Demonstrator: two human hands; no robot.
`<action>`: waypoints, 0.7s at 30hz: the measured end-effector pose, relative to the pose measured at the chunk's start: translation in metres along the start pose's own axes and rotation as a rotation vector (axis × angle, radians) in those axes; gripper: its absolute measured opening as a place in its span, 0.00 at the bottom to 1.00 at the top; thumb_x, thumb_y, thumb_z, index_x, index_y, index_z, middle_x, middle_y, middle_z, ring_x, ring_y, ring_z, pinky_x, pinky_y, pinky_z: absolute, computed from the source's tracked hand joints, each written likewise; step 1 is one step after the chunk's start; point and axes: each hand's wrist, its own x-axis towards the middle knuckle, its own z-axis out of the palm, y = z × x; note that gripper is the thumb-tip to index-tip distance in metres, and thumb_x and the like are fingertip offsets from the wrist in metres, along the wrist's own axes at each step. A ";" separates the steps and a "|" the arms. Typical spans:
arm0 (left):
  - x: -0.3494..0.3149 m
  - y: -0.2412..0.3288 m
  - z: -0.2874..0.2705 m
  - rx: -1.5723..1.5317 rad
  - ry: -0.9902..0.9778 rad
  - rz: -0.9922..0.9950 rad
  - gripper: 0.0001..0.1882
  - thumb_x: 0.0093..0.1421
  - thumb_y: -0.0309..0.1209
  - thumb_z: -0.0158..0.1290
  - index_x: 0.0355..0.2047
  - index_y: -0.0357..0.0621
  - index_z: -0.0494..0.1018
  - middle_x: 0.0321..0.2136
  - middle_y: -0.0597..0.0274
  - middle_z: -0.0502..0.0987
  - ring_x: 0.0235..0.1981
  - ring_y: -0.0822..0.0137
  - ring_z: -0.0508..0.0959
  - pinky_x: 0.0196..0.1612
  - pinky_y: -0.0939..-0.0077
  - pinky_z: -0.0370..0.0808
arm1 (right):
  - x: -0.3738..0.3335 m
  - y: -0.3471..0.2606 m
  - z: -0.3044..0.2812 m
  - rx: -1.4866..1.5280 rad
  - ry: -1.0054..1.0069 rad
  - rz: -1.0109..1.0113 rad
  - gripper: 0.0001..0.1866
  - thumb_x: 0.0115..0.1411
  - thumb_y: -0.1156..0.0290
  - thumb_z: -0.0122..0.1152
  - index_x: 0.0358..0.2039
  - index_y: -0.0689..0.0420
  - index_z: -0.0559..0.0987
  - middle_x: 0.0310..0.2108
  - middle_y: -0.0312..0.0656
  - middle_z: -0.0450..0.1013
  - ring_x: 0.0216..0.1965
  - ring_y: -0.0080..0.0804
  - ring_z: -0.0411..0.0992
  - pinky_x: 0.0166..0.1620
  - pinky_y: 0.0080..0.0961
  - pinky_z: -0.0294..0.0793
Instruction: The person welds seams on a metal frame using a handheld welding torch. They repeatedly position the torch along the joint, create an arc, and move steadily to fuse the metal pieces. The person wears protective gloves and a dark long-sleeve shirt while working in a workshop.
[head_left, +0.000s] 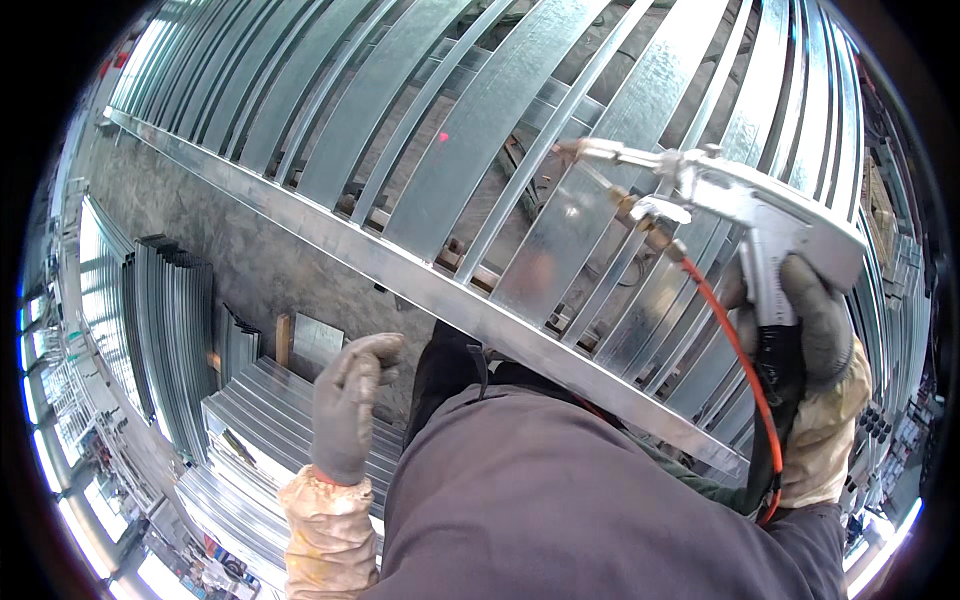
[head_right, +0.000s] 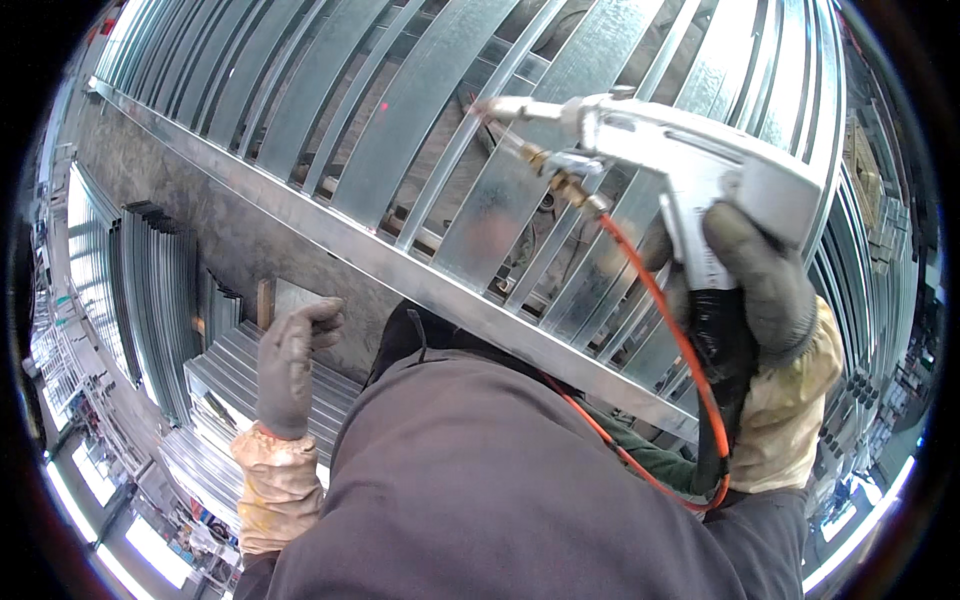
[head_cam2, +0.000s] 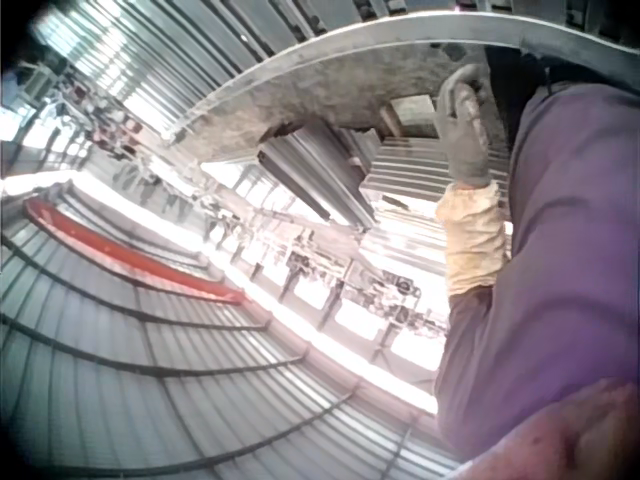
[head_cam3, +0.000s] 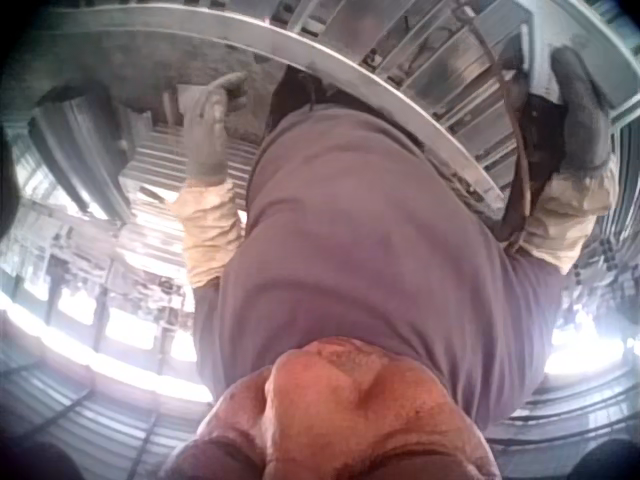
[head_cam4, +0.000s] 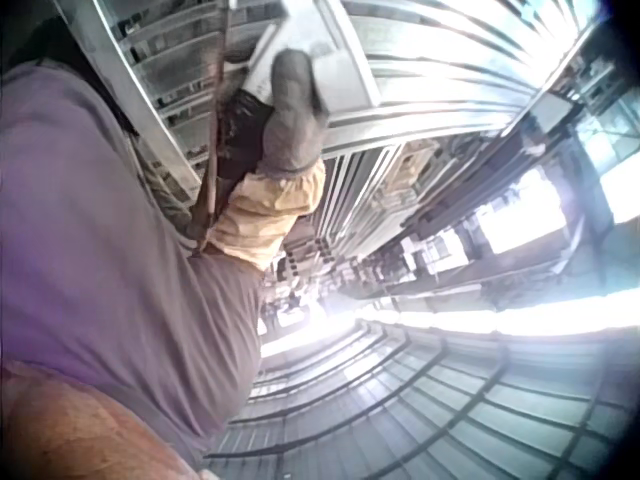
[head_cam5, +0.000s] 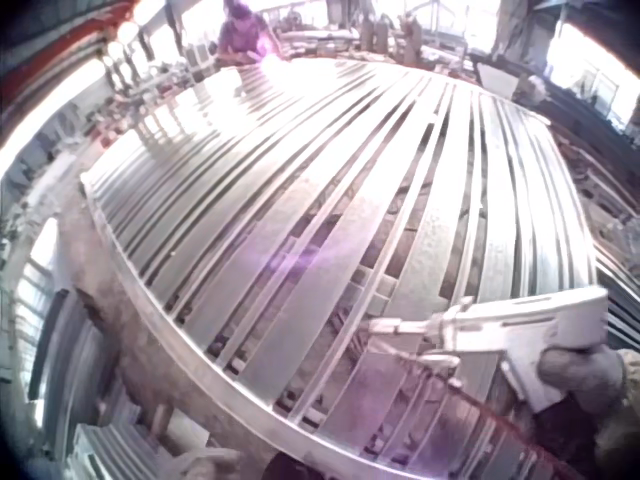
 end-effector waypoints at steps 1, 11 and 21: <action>-0.003 -0.003 0.002 0.042 -0.027 -0.029 0.16 0.67 0.33 0.42 0.47 0.35 0.71 0.40 0.60 0.75 0.37 0.76 0.73 0.39 0.83 0.71 | -0.009 0.001 -0.002 0.005 0.047 -0.058 0.21 0.59 0.61 0.56 0.42 0.69 0.71 0.24 0.50 0.75 0.14 0.26 0.73 0.15 0.16 0.73; 0.046 -0.087 0.008 0.467 -0.626 0.109 0.14 0.59 0.36 0.52 0.41 0.40 0.75 0.37 0.53 0.77 0.40 0.60 0.76 0.44 0.72 0.71 | -0.139 0.025 -0.010 0.085 0.395 -0.382 0.22 0.67 0.55 0.41 0.39 0.67 0.66 0.26 0.44 0.68 0.12 0.19 0.67 0.11 0.10 0.66; 0.080 -0.130 -0.014 1.114 -1.082 0.116 0.26 0.53 0.49 0.53 0.45 0.43 0.75 0.42 0.47 0.77 0.47 0.51 0.75 0.49 0.64 0.70 | -0.305 0.068 0.083 0.075 0.904 -0.502 0.25 0.68 0.57 0.42 0.49 0.70 0.65 0.34 0.54 0.71 0.18 0.19 0.69 0.14 0.10 0.67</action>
